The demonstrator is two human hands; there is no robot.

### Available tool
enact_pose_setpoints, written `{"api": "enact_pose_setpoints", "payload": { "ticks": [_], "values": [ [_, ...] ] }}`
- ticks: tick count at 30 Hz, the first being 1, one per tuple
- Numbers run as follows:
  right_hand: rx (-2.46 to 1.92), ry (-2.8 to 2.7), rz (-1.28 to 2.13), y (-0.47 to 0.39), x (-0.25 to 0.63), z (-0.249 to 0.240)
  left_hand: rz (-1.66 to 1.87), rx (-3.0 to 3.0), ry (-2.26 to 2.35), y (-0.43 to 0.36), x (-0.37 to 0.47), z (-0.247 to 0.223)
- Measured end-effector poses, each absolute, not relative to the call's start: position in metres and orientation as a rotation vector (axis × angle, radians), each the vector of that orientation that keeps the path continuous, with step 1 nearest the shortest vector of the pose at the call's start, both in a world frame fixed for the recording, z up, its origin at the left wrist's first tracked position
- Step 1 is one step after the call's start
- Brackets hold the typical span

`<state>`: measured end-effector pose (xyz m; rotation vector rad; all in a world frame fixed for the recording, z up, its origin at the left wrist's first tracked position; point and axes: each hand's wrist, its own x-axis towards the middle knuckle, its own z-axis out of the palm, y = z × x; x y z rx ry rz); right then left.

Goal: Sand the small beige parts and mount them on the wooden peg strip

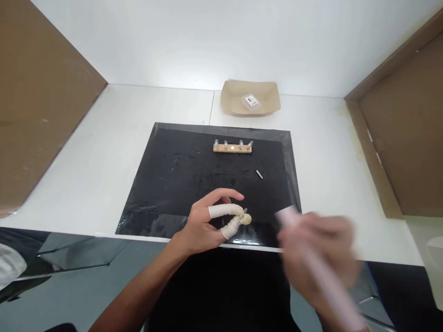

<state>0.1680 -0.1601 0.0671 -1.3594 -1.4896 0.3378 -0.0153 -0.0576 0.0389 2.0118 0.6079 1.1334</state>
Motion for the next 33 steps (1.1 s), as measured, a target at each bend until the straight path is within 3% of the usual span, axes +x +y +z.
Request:
{"api": "enact_pose_setpoints", "payload": {
  "ticks": [5, 11, 15, 18, 25, 33],
  "values": [
    [-1.261, -1.468, 0.176, -0.160, 0.158, 0.062, 1.115, 1.982, 0.594, -0.057, -0.014, 0.038],
    [-1.362, -1.536, 0.209, -0.163, 0.169, 0.050, 1.111, 2.037, 0.616, -0.058, -0.011, 0.033],
    [-1.526, -1.249, 0.061, -0.164, 0.185, 0.041, 1.161, 2.154, 0.720, -0.038, -0.010, 0.024],
    [-1.559, -1.101, 0.183, -0.168, 0.186, 0.029, 1.218, 2.274, 0.836, -0.008, -0.008, 0.019],
    [-1.511, -1.389, 0.360, -0.177, 0.168, 0.003, 1.064, 2.424, 1.183, 0.056, 0.011, 0.013],
    [-1.514, -1.419, 0.361, -0.174, 0.168, 0.002, 0.935, 2.332, 1.319, 0.068, 0.022, 0.006]
  ]
}}
